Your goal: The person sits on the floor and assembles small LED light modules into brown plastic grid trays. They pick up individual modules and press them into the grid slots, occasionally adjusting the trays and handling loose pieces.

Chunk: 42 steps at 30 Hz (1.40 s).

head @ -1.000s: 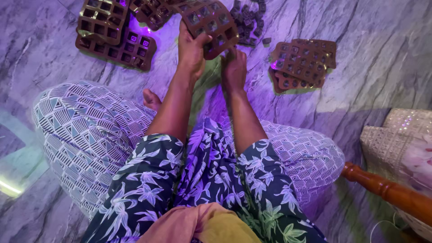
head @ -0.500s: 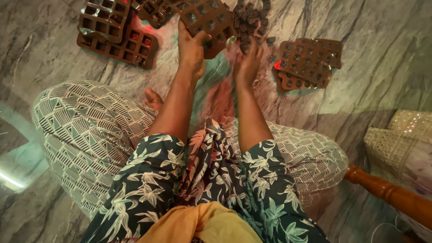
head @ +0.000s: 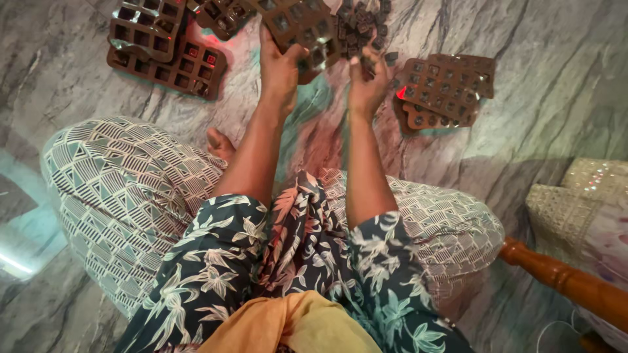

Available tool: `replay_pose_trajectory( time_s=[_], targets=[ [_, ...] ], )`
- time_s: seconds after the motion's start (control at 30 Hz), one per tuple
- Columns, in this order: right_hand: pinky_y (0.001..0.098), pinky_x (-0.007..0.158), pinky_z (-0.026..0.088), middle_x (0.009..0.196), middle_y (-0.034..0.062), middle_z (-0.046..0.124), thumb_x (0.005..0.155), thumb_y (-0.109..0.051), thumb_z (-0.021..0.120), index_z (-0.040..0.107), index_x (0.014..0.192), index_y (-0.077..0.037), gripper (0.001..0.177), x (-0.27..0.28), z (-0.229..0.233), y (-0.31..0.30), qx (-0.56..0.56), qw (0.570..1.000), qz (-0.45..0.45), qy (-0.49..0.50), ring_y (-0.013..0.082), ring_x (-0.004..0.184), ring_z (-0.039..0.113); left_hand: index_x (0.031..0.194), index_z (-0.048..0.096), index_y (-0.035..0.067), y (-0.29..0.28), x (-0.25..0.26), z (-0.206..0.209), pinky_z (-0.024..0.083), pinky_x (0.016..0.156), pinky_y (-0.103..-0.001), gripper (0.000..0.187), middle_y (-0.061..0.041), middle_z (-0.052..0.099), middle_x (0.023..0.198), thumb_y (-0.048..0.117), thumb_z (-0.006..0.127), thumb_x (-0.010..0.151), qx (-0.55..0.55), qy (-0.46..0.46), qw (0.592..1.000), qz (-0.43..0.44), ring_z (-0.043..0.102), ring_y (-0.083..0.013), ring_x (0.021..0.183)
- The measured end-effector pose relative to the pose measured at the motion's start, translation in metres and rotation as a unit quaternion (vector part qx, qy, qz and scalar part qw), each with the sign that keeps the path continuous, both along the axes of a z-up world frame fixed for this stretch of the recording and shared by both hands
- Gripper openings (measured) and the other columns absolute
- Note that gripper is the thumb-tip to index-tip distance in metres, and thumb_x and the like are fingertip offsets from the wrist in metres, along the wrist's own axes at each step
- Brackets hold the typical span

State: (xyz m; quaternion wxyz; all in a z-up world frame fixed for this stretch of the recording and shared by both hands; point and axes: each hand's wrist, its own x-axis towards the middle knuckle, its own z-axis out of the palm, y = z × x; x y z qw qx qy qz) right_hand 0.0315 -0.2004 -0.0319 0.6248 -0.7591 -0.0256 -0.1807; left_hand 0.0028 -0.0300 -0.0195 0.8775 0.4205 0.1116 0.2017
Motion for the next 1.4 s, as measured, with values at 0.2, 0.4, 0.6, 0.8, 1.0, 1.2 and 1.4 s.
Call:
replay_pose_trajectory(
  time_s=[0.2, 0.4, 0.6, 0.8, 1.0, 1.2, 1.4],
  targets=[
    [0.0289, 0.091, 0.058, 0.109, 0.0038, 0.072, 0.089, -0.007, 0.084, 0.070, 0.125, -0.004, 0.039, -0.024, 0.038, 0.012, -0.046, 0.996, 0.082, -0.007, 0.0126, 0.098, 0.069, 0.152, 0.032, 0.010, -0.003, -0.007, 0.017, 0.057, 0.096, -0.036, 0.081, -0.012, 0.063, 0.133, -0.015, 0.057, 0.078, 0.024, 0.033, 0.999, -0.015, 0.065, -0.0237, 0.119],
    [0.0265, 0.089, 0.056, 0.103, 0.0030, 0.074, 0.086, -0.006, 0.089, 0.070, 0.113, -0.003, 0.034, -0.031, 0.053, 0.018, -0.055, 0.997, 0.059, 0.012, 0.0101, 0.094, 0.068, 0.155, 0.029, 0.010, -0.008, -0.014, 0.025, 0.056, 0.109, -0.039, 0.088, -0.012, 0.059, 0.141, -0.019, 0.053, 0.076, 0.028, -0.025, 0.998, -0.056, 0.064, -0.0245, 0.129],
    [0.0266, 0.088, 0.056, 0.106, 0.0009, 0.072, 0.093, -0.013, 0.082, 0.070, 0.120, -0.003, 0.031, -0.031, 0.044, 0.010, -0.012, 0.992, 0.112, 0.051, 0.0085, 0.095, 0.066, 0.153, 0.035, 0.008, -0.005, -0.014, 0.026, 0.058, 0.102, -0.038, 0.082, -0.012, 0.062, 0.135, -0.017, 0.054, 0.078, 0.028, 0.014, 0.998, -0.057, 0.065, -0.0239, 0.124],
    [0.0288, 0.078, 0.046, 0.108, 0.0026, 0.067, 0.102, -0.019, 0.077, 0.070, 0.130, 0.000, 0.035, -0.018, 0.040, 0.000, 0.221, 0.959, 0.129, 0.125, 0.0111, 0.089, 0.054, 0.151, 0.037, 0.009, -0.003, -0.010, 0.021, 0.058, 0.099, -0.037, 0.080, -0.011, 0.064, 0.132, -0.017, 0.055, 0.077, 0.016, -0.012, 0.998, -0.059, 0.065, -0.0237, 0.121],
    [0.0329, 0.088, 0.061, 0.110, 0.0045, 0.073, 0.094, -0.025, 0.077, 0.069, 0.122, -0.003, 0.037, -0.023, 0.044, 0.001, 0.243, 0.932, 0.189, 0.193, 0.0139, 0.097, 0.071, 0.151, 0.040, 0.009, -0.009, -0.012, 0.020, 0.057, 0.099, -0.036, 0.079, -0.011, 0.064, 0.132, -0.016, 0.055, 0.077, 0.036, -0.008, 0.996, -0.087, 0.065, -0.0234, 0.121],
    [0.0301, 0.085, 0.060, 0.107, 0.0049, 0.073, 0.096, -0.022, 0.077, 0.070, 0.116, -0.001, 0.031, -0.022, 0.038, -0.001, 0.179, 0.951, 0.171, 0.185, 0.0122, 0.093, 0.069, 0.151, 0.040, 0.010, -0.010, -0.014, 0.023, 0.058, 0.093, -0.034, 0.078, -0.010, 0.064, 0.130, -0.015, 0.056, 0.079, 0.040, 0.018, 0.994, -0.101, 0.066, -0.0220, 0.117],
    [0.0315, 0.082, 0.059, 0.103, 0.0043, 0.072, 0.095, -0.021, 0.080, 0.069, 0.112, 0.001, 0.030, -0.020, 0.030, 0.000, 0.123, 0.971, 0.146, 0.146, 0.0120, 0.090, 0.068, 0.151, 0.039, 0.011, -0.006, -0.015, 0.025, 0.059, 0.093, -0.034, 0.080, -0.009, 0.065, 0.130, -0.014, 0.055, 0.077, 0.038, 0.031, 0.993, -0.106, 0.067, -0.0220, 0.117]
  ],
)
